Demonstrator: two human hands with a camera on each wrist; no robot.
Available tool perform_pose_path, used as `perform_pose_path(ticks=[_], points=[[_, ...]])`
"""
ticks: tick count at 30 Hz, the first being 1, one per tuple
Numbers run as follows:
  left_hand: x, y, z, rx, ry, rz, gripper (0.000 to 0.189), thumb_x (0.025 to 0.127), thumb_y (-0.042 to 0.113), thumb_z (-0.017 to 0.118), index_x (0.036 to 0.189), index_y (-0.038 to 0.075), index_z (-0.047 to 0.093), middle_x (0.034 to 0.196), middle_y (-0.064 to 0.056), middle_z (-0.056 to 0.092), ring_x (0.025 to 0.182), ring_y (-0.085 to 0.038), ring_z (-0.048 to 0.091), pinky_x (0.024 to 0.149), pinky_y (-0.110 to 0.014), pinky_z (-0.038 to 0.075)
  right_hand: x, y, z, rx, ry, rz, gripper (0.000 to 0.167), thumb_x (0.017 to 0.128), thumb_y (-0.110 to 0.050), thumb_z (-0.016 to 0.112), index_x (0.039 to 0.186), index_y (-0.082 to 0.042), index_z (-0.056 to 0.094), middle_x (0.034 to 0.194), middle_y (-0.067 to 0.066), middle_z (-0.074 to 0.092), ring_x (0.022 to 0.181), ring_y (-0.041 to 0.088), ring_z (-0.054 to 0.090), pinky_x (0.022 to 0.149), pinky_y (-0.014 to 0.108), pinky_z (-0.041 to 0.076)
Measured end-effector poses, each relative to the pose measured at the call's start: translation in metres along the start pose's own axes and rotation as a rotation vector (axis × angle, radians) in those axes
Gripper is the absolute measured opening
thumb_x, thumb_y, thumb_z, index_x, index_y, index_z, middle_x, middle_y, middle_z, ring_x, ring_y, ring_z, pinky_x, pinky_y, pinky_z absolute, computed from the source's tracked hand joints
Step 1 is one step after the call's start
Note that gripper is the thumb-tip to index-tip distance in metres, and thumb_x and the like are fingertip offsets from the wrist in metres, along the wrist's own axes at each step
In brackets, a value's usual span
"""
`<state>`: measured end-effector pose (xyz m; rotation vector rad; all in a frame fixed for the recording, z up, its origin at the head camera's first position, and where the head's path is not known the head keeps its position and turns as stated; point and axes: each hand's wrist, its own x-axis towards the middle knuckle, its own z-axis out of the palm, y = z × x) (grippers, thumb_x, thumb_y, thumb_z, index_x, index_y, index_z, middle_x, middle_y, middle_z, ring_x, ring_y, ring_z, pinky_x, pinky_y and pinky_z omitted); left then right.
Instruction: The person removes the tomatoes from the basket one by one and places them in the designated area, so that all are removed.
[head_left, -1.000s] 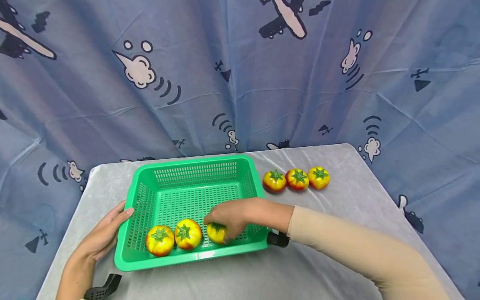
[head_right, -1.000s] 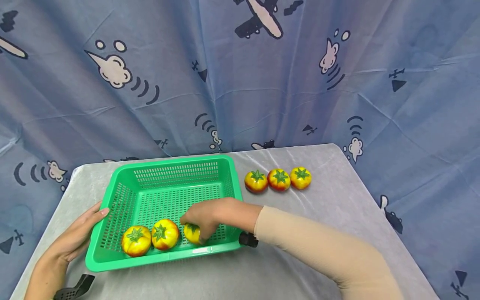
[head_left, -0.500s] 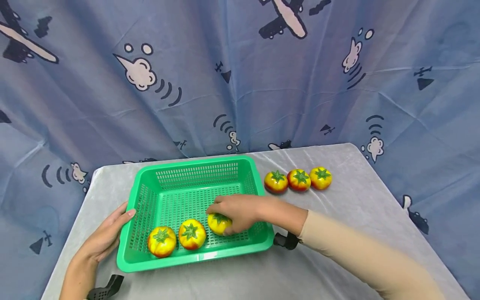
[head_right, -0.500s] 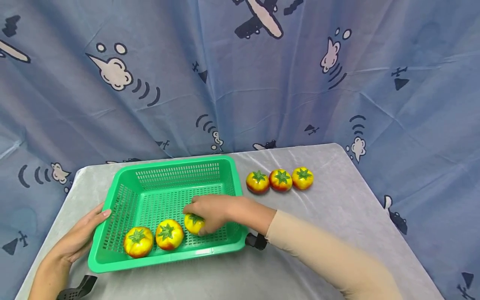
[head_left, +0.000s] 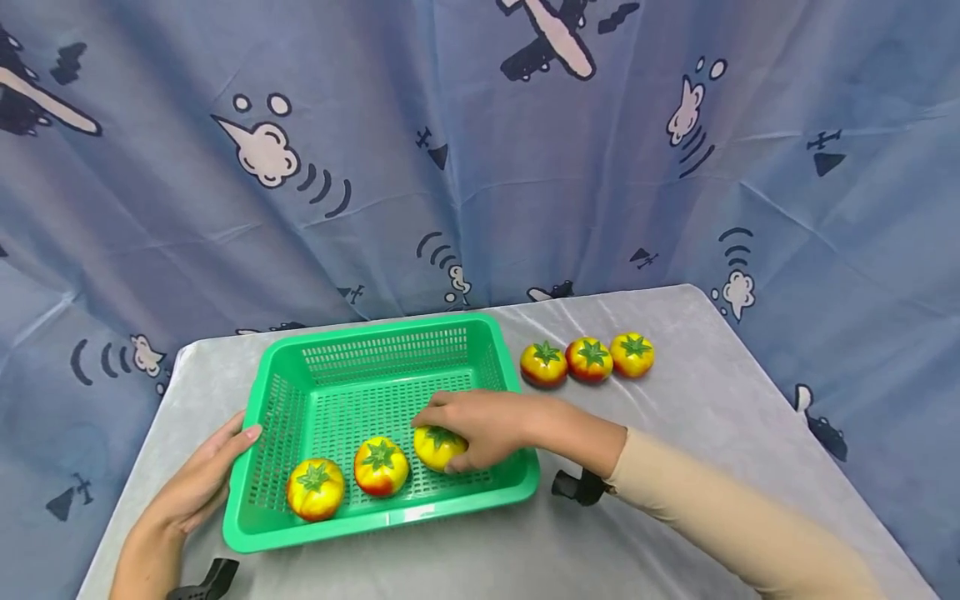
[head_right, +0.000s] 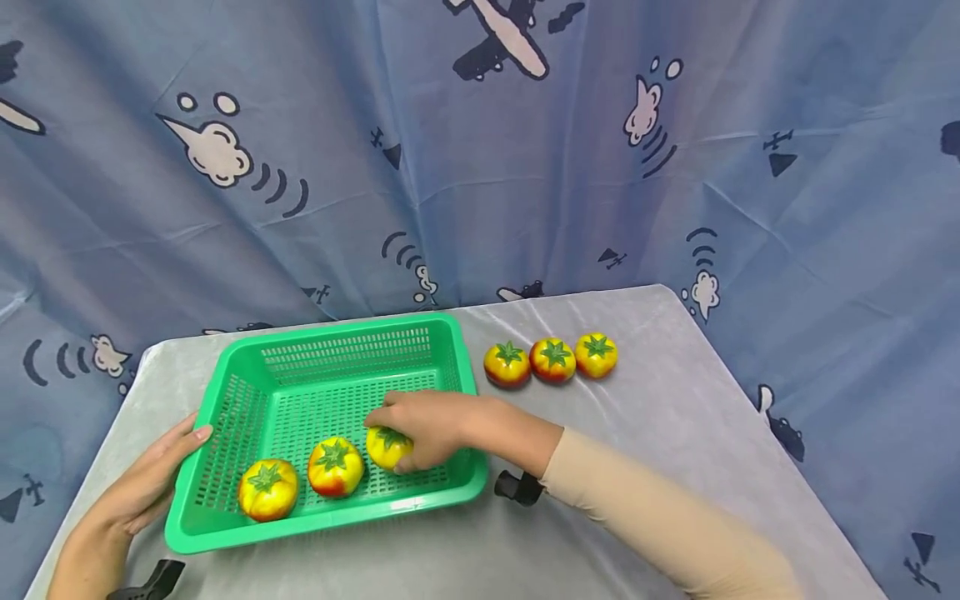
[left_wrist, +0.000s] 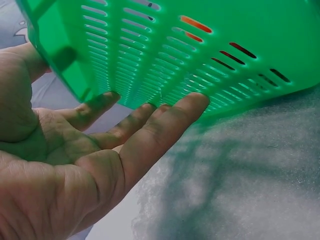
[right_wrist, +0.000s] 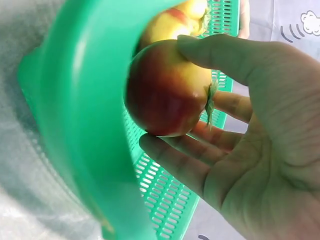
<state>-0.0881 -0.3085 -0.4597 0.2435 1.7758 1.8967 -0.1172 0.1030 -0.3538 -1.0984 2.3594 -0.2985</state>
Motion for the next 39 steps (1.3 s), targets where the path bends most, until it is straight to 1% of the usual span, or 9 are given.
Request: perform_pose_path(ticks=[4, 12, 24, 28, 34, 39], points=[[0.004, 0.003, 0.003, 0.009, -0.004, -0.009, 0.070, 0.118, 0.025, 0.029, 0.166, -0.003, -0.013, 0.130, 0.006, 0.069, 0.115, -0.015, 0.072, 0.092, -0.039, 0.064, -0.001, 0.000, 0.000, 0.002, 0.012, -0.022, 0.065, 0.096, -0.028, 0.080, 0.155, -0.017, 0.054, 0.147, 0.005, 0.058, 0.123, 0.016, 0.061, 0.112, 0.033, 0.052], [0.009, 0.007, 0.003, 0.009, -0.045, 0.019, 0.069, 0.118, 0.022, 0.028, 0.164, -0.006, -0.015, 0.132, 0.003, 0.067, 0.115, -0.017, 0.072, 0.091, -0.040, 0.065, -0.004, -0.001, 0.000, -0.014, 0.043, -0.044, 0.065, 0.096, -0.029, 0.080, 0.154, -0.019, 0.054, 0.146, 0.004, 0.058, 0.124, 0.016, 0.061, 0.112, 0.033, 0.052], [0.009, 0.006, 0.005, 0.005, -0.029, 0.014, 0.070, 0.118, 0.023, 0.029, 0.165, -0.005, -0.015, 0.132, 0.007, 0.068, 0.116, -0.015, 0.072, 0.092, -0.038, 0.065, -0.015, -0.001, -0.003, -0.012, 0.050, -0.027, 0.064, 0.097, -0.028, 0.079, 0.155, -0.018, 0.053, 0.151, 0.004, 0.056, 0.129, 0.018, 0.060, 0.116, 0.036, 0.051], [0.010, 0.006, 0.005, 0.000, -0.030, 0.015, 0.070, 0.118, 0.023, 0.029, 0.165, -0.005, -0.015, 0.131, 0.007, 0.068, 0.115, -0.015, 0.072, 0.092, -0.038, 0.065, -0.020, -0.002, -0.006, -0.017, 0.081, -0.024, 0.065, 0.098, -0.028, 0.078, 0.156, -0.017, 0.052, 0.153, 0.005, 0.055, 0.131, 0.020, 0.060, 0.117, 0.038, 0.051], [0.007, 0.004, 0.002, -0.004, -0.025, 0.006, 0.070, 0.118, 0.023, 0.029, 0.165, -0.004, -0.015, 0.130, 0.005, 0.068, 0.115, -0.015, 0.072, 0.092, -0.039, 0.065, -0.031, -0.004, -0.011, -0.019, 0.130, -0.025, 0.066, 0.098, -0.029, 0.077, 0.158, -0.018, 0.051, 0.154, 0.005, 0.054, 0.132, 0.021, 0.060, 0.115, 0.038, 0.053], [0.003, 0.001, -0.001, -0.019, -0.022, 0.001, 0.063, 0.118, 0.023, 0.028, 0.167, 0.003, -0.006, 0.131, 0.007, 0.068, 0.116, -0.015, 0.072, 0.092, -0.039, 0.065, -0.043, -0.005, -0.015, -0.021, 0.190, -0.027, 0.067, 0.098, -0.029, 0.078, 0.158, -0.018, 0.050, 0.155, 0.005, 0.054, 0.132, 0.021, 0.061, 0.112, 0.038, 0.055]])
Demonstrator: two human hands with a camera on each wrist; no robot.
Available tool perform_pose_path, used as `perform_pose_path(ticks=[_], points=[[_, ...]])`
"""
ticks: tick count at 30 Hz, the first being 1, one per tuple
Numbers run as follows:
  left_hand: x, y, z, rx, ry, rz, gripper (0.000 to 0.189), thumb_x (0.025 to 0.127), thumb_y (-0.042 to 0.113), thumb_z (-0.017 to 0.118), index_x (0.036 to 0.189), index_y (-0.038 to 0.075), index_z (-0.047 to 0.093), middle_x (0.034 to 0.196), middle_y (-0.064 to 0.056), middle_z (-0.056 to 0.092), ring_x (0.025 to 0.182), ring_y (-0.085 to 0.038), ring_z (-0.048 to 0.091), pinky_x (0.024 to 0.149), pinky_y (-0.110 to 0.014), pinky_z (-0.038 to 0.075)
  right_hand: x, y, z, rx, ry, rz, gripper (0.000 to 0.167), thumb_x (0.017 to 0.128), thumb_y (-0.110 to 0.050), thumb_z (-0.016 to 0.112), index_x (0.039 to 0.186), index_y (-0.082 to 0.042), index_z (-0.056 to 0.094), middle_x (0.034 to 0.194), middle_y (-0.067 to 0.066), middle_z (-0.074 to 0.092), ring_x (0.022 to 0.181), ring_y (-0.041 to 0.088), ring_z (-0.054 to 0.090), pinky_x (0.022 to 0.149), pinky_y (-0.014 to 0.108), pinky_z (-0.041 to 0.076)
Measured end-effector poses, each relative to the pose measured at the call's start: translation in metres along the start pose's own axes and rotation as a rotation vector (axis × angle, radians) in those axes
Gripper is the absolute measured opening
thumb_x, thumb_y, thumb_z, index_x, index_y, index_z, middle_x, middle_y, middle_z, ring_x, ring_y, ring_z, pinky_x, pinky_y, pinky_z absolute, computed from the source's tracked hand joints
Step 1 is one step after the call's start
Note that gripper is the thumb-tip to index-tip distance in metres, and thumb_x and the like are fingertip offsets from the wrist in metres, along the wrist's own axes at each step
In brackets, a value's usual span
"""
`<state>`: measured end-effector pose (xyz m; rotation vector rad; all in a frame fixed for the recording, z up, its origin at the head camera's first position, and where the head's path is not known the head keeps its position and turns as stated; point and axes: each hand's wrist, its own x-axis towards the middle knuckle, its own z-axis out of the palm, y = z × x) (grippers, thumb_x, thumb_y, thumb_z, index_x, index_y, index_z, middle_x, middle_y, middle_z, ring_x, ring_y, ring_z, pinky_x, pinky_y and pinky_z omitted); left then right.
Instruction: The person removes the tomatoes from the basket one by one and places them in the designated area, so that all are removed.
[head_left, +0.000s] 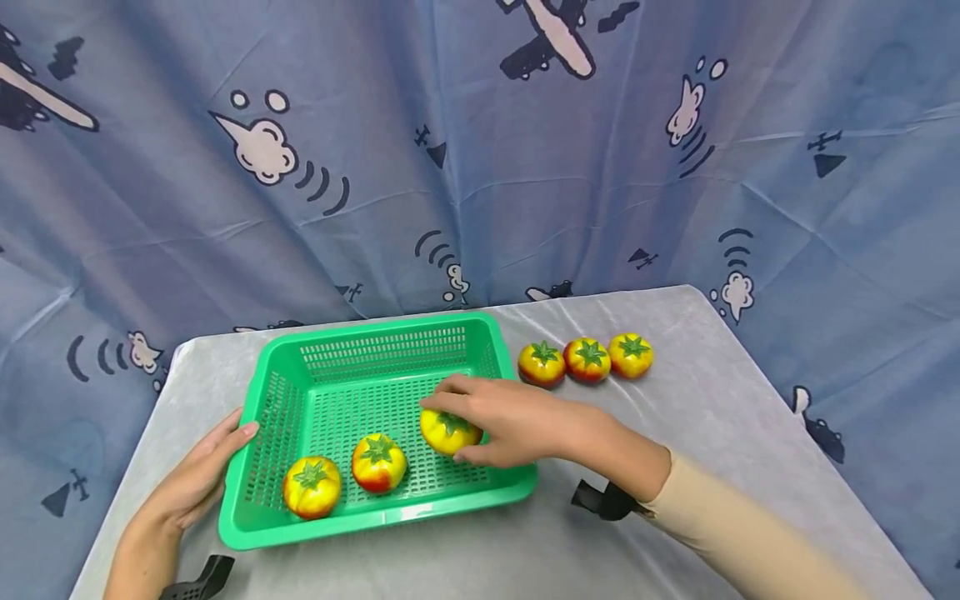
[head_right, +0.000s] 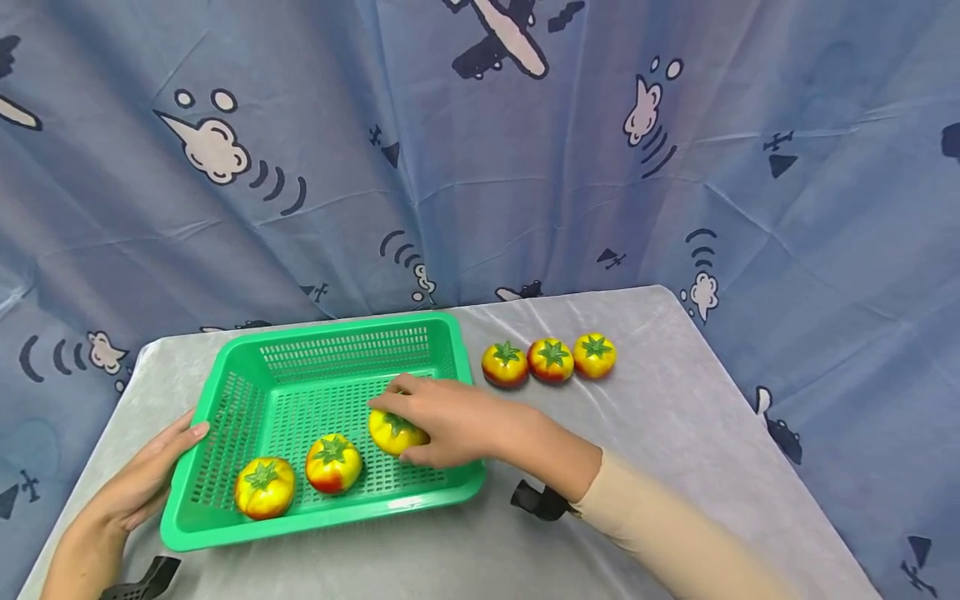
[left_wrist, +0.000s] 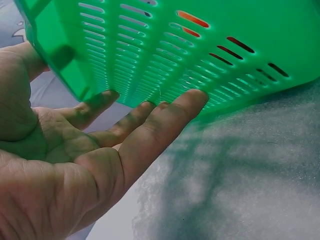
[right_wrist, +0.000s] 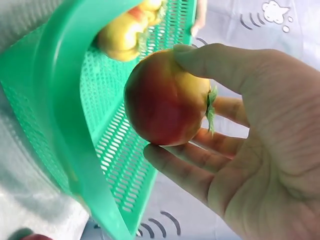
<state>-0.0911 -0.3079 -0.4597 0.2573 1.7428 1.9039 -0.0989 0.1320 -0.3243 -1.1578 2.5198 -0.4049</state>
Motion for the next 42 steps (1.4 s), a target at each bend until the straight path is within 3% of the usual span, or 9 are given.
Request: perform_pose_path(ticks=[12, 18, 23, 29, 36, 42], points=[[-0.002, -0.001, 0.000, -0.025, -0.026, 0.018, 0.053, 0.118, 0.022, 0.027, 0.167, 0.013, 0.007, 0.133, 0.005, 0.069, 0.118, -0.017, 0.072, 0.093, -0.040, 0.064, -0.032, 0.015, -0.002, 0.071, 0.233, 0.021, 0.069, 0.097, -0.031, 0.079, 0.157, -0.018, 0.049, 0.154, 0.002, 0.055, 0.132, 0.019, 0.062, 0.111, 0.042, 0.055], [-0.003, 0.001, 0.000, -0.013, -0.016, 0.018, 0.062, 0.118, 0.022, 0.027, 0.168, 0.003, -0.004, 0.132, 0.003, 0.069, 0.116, -0.017, 0.072, 0.092, -0.040, 0.065, -0.039, 0.025, 0.004, 0.087, 0.351, 0.073, 0.067, 0.094, -0.030, 0.082, 0.153, -0.018, 0.052, 0.154, 0.001, 0.055, 0.140, 0.021, 0.058, 0.114, 0.044, 0.054], [-0.001, 0.003, 0.000, 0.001, -0.007, 0.025, 0.069, 0.118, 0.022, 0.028, 0.166, -0.003, -0.015, 0.133, 0.004, 0.068, 0.117, -0.016, 0.072, 0.093, -0.039, 0.065, -0.047, 0.037, 0.011, 0.105, 0.495, 0.107, 0.067, 0.092, -0.027, 0.085, 0.151, -0.018, 0.054, 0.152, 0.003, 0.057, 0.133, 0.020, 0.061, 0.106, 0.044, 0.058], [0.002, 0.003, 0.001, 0.005, -0.003, 0.022, 0.068, 0.118, 0.023, 0.029, 0.166, -0.003, -0.011, 0.133, 0.004, 0.069, 0.117, -0.016, 0.072, 0.093, -0.039, 0.065, -0.056, 0.049, 0.020, 0.118, 0.622, 0.180, 0.069, 0.089, -0.022, 0.088, 0.150, -0.019, 0.055, 0.148, 0.003, 0.060, 0.123, 0.019, 0.063, 0.092, 0.041, 0.061], [0.001, 0.004, 0.002, 0.006, -0.005, 0.019, 0.065, 0.118, 0.023, 0.029, 0.168, 0.001, -0.006, 0.132, 0.006, 0.070, 0.116, -0.015, 0.073, 0.092, -0.038, 0.065, -0.066, 0.060, 0.035, 0.161, 0.701, 0.253, 0.067, 0.089, -0.019, 0.087, 0.149, -0.016, 0.057, 0.147, 0.006, 0.059, 0.128, 0.022, 0.061, 0.093, 0.043, 0.062], [0.000, 0.003, 0.002, 0.024, 0.011, 0.013, 0.068, 0.118, 0.024, 0.029, 0.166, -0.003, -0.010, 0.130, 0.008, 0.071, 0.115, -0.015, 0.074, 0.091, -0.039, 0.065, -0.070, 0.071, 0.051, 0.206, 0.692, 0.348, 0.067, 0.090, -0.018, 0.086, 0.149, -0.012, 0.056, 0.145, 0.011, 0.060, 0.120, 0.026, 0.064, 0.091, 0.047, 0.062]])
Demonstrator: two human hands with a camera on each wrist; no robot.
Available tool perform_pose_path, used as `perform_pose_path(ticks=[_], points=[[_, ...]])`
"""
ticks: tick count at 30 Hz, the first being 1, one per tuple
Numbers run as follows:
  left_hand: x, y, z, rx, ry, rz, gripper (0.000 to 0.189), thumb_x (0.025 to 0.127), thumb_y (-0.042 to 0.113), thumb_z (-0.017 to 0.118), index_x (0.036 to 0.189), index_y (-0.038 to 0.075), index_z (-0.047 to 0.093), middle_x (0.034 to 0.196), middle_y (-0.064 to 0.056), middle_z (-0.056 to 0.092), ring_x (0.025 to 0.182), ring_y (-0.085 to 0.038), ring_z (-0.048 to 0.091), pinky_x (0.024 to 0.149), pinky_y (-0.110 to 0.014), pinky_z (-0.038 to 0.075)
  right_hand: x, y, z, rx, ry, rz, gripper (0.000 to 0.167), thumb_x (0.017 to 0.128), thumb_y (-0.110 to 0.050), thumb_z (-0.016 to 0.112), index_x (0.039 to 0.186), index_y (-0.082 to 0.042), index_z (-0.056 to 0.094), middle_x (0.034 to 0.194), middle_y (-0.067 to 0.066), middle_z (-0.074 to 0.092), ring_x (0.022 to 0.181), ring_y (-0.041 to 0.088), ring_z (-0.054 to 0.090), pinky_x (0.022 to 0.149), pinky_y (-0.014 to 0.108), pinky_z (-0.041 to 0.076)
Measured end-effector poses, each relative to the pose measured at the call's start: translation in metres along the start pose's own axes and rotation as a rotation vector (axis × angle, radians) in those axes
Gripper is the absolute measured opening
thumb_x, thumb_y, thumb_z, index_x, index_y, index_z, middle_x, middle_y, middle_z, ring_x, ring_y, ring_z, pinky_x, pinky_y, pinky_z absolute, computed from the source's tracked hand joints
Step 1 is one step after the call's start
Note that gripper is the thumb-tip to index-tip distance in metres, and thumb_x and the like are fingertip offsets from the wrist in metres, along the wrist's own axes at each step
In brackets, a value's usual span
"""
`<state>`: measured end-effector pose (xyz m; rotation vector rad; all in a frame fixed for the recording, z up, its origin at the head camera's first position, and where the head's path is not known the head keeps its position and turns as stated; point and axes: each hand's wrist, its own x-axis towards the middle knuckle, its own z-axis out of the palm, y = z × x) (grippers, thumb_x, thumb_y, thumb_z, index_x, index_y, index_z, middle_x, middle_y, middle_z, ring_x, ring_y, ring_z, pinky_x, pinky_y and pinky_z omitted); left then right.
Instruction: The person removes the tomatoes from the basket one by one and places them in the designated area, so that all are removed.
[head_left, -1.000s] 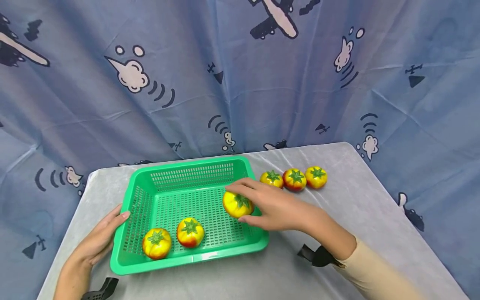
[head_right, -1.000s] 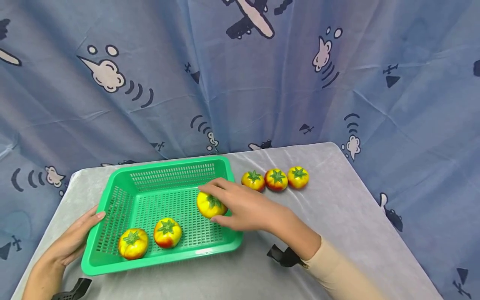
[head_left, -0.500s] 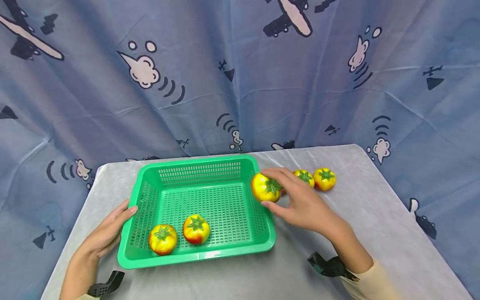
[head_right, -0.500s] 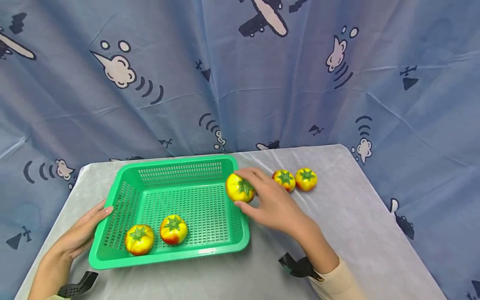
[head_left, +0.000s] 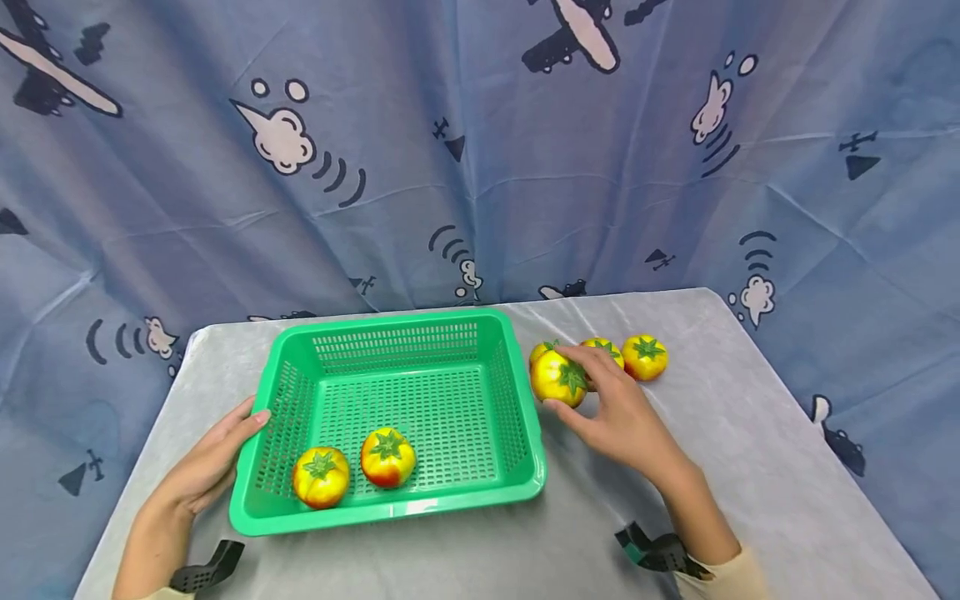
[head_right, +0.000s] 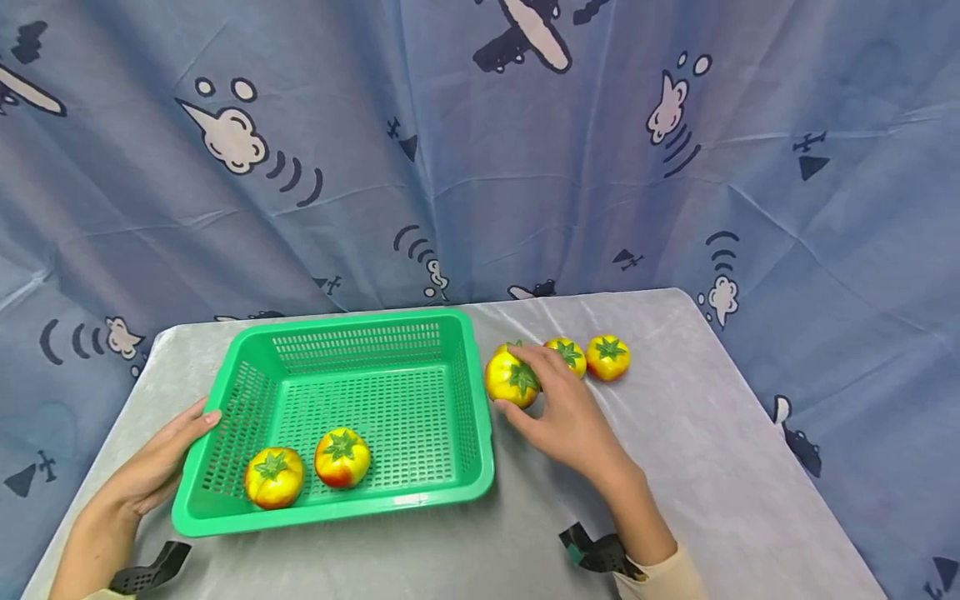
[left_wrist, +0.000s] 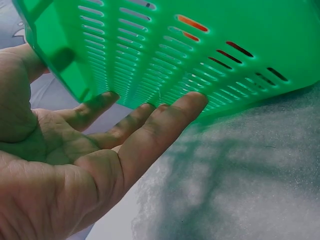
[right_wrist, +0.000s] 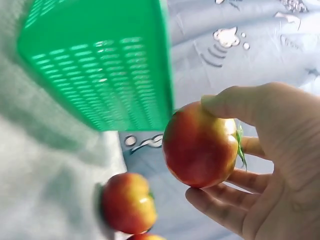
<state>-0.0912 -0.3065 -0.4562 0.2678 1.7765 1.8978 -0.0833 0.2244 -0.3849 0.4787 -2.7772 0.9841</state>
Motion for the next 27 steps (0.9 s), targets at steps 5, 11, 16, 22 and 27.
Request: perform_pose_path(ticks=[5, 11, 16, 22, 27], points=[[-0.003, -0.002, -0.003, -0.011, -0.001, 0.006, 0.066, 0.118, 0.023, 0.029, 0.167, -0.002, -0.009, 0.131, 0.006, 0.070, 0.115, -0.016, 0.073, 0.091, -0.040, 0.065, -0.004, 0.013, 0.016, -0.012, -0.044, 0.034, 0.067, 0.091, -0.022, 0.085, 0.150, -0.010, 0.055, 0.148, 0.013, 0.059, 0.125, 0.030, 0.063, 0.094, 0.048, 0.060], [-0.007, -0.003, -0.004, -0.009, 0.018, -0.004, 0.060, 0.118, 0.023, 0.029, 0.167, 0.002, 0.000, 0.130, 0.006, 0.070, 0.115, -0.016, 0.073, 0.091, -0.040, 0.065, -0.006, 0.022, 0.027, 0.006, -0.100, 0.044, 0.067, 0.091, -0.022, 0.085, 0.150, -0.008, 0.055, 0.148, 0.012, 0.059, 0.134, 0.032, 0.059, 0.107, 0.054, 0.055], [-0.004, -0.003, -0.002, -0.019, 0.023, -0.003, 0.062, 0.118, 0.023, 0.030, 0.167, 0.000, -0.001, 0.132, 0.008, 0.069, 0.118, -0.013, 0.072, 0.093, -0.037, 0.065, -0.009, 0.030, 0.026, -0.044, -0.113, 0.048, 0.064, 0.089, -0.019, 0.086, 0.146, -0.007, 0.057, 0.143, 0.014, 0.061, 0.128, 0.033, 0.061, 0.108, 0.058, 0.054], [-0.004, -0.005, -0.002, -0.042, 0.026, 0.001, 0.052, 0.118, 0.023, 0.030, 0.167, 0.012, 0.014, 0.134, 0.010, 0.068, 0.121, -0.010, 0.069, 0.097, -0.033, 0.063, -0.010, 0.037, 0.023, -0.072, -0.134, 0.055, 0.065, 0.089, -0.017, 0.086, 0.147, -0.009, 0.058, 0.143, 0.016, 0.058, 0.127, 0.037, 0.062, 0.108, 0.061, 0.053], [-0.002, -0.001, -0.001, -0.010, 0.061, -0.033, 0.067, 0.118, 0.026, 0.031, 0.167, -0.002, -0.005, 0.133, 0.015, 0.066, 0.121, -0.005, 0.067, 0.097, -0.030, 0.061, -0.011, 0.043, 0.021, -0.089, -0.151, 0.074, 0.066, 0.089, -0.016, 0.086, 0.148, -0.009, 0.057, 0.144, 0.018, 0.055, 0.124, 0.038, 0.062, 0.105, 0.061, 0.054]])
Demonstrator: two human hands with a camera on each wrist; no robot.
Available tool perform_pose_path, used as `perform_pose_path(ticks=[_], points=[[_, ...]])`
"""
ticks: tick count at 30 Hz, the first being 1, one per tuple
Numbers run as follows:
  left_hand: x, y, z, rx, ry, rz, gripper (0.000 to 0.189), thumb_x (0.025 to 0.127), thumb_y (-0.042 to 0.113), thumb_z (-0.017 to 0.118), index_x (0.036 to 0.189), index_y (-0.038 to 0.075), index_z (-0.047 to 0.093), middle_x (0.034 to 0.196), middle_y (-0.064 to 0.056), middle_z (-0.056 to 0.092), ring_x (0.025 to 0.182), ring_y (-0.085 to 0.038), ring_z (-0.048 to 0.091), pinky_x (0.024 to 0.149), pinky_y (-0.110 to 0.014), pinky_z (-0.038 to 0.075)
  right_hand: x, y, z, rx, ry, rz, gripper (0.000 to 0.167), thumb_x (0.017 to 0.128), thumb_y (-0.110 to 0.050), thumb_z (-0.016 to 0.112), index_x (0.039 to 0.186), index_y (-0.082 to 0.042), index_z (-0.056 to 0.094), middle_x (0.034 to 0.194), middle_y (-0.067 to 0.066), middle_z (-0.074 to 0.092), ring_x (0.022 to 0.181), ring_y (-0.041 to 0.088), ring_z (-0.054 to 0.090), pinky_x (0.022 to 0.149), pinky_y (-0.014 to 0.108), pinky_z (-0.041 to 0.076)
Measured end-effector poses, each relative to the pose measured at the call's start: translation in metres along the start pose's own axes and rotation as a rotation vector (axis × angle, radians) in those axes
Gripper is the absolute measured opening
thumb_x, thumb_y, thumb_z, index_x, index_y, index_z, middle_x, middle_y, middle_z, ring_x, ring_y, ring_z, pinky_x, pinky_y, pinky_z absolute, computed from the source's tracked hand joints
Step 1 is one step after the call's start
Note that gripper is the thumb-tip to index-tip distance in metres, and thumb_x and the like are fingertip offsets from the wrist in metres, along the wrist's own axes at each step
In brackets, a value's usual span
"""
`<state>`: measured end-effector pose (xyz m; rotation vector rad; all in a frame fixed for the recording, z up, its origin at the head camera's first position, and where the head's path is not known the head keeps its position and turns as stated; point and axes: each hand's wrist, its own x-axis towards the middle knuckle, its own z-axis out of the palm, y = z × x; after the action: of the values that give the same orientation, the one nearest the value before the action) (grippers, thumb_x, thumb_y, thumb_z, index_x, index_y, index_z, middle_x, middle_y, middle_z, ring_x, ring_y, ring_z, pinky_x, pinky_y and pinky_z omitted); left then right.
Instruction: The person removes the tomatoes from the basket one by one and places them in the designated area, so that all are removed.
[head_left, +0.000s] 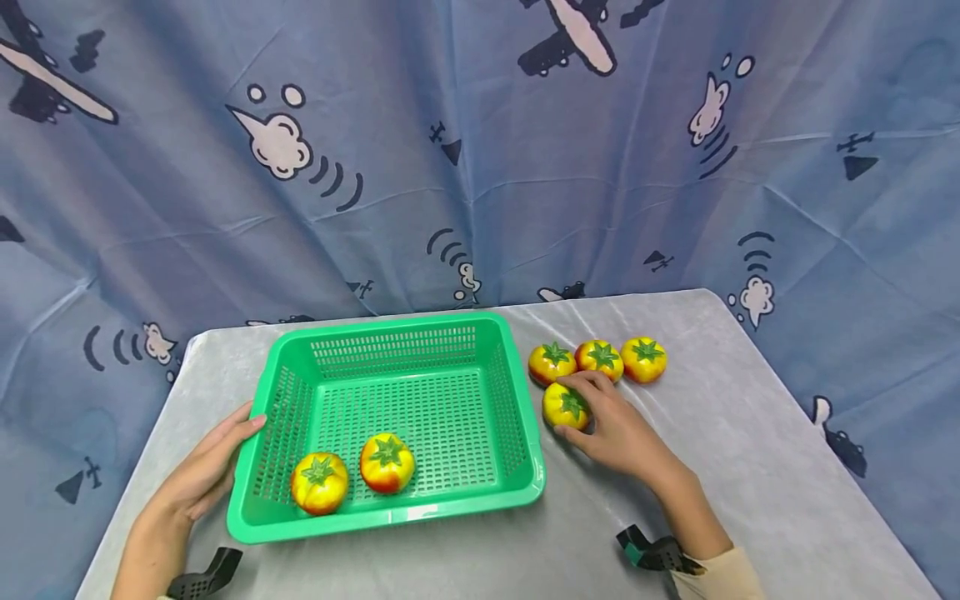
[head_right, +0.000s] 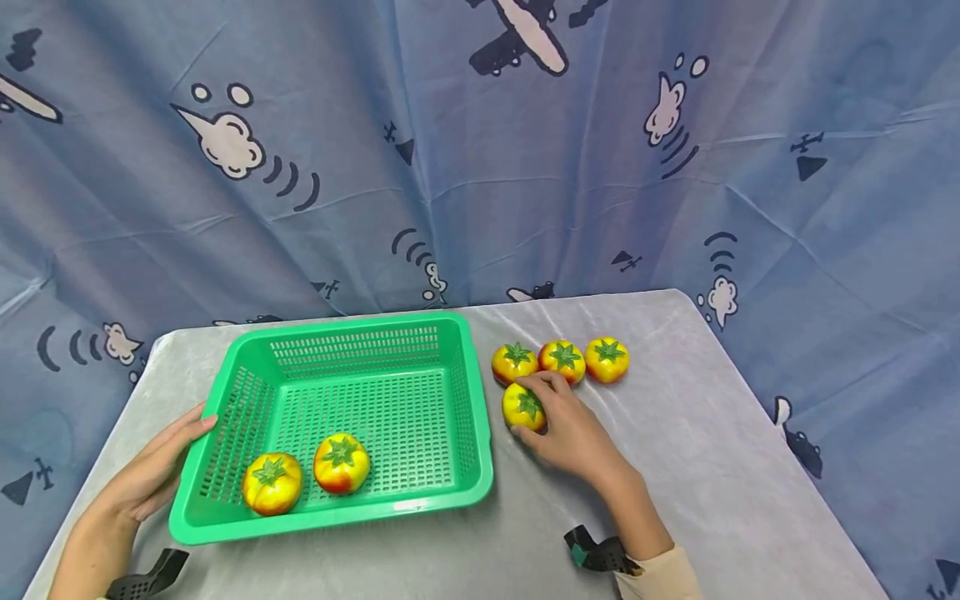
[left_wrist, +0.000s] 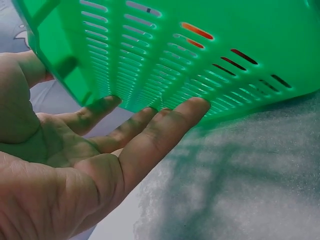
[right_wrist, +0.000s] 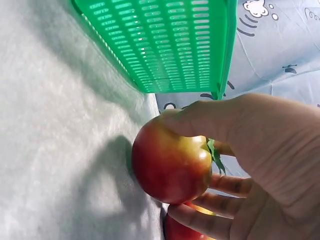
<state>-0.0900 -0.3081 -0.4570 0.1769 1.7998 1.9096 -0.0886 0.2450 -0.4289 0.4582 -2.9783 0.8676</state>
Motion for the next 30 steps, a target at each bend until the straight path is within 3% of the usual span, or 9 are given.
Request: perform_pose_path(ticks=[19, 26, 30], points=[[0.0000, 0.0009, -0.0014, 0.025, 0.035, -0.049, 0.069, 0.118, 0.031, 0.030, 0.168, 0.000, -0.007, 0.132, 0.024, 0.062, 0.120, 0.002, 0.064, 0.097, -0.026, 0.060, 0.0001, 0.0033, 0.0042, -0.023, -0.017, -0.018, 0.067, 0.089, -0.019, 0.087, 0.149, -0.009, 0.057, 0.136, 0.018, 0.061, 0.105, 0.027, 0.062, 0.094, 0.051, 0.056], [0.0002, 0.0014, -0.0027, 0.022, 0.021, -0.039, 0.063, 0.118, 0.031, 0.028, 0.170, 0.007, 0.000, 0.133, 0.023, 0.063, 0.121, 0.001, 0.064, 0.097, -0.026, 0.060, 0.0008, 0.0035, 0.0046, -0.031, -0.020, -0.013, 0.067, 0.090, -0.019, 0.086, 0.149, -0.009, 0.057, 0.136, 0.018, 0.060, 0.107, 0.028, 0.062, 0.096, 0.053, 0.056], [0.0008, 0.0032, -0.0013, 0.038, 0.019, -0.047, 0.065, 0.118, 0.032, 0.029, 0.169, 0.005, -0.001, 0.133, 0.022, 0.062, 0.121, 0.001, 0.064, 0.098, -0.026, 0.059, 0.0002, 0.0030, 0.0033, -0.030, -0.029, -0.006, 0.069, 0.091, -0.021, 0.085, 0.151, -0.009, 0.054, 0.137, 0.019, 0.060, 0.108, 0.029, 0.063, 0.096, 0.054, 0.057]])
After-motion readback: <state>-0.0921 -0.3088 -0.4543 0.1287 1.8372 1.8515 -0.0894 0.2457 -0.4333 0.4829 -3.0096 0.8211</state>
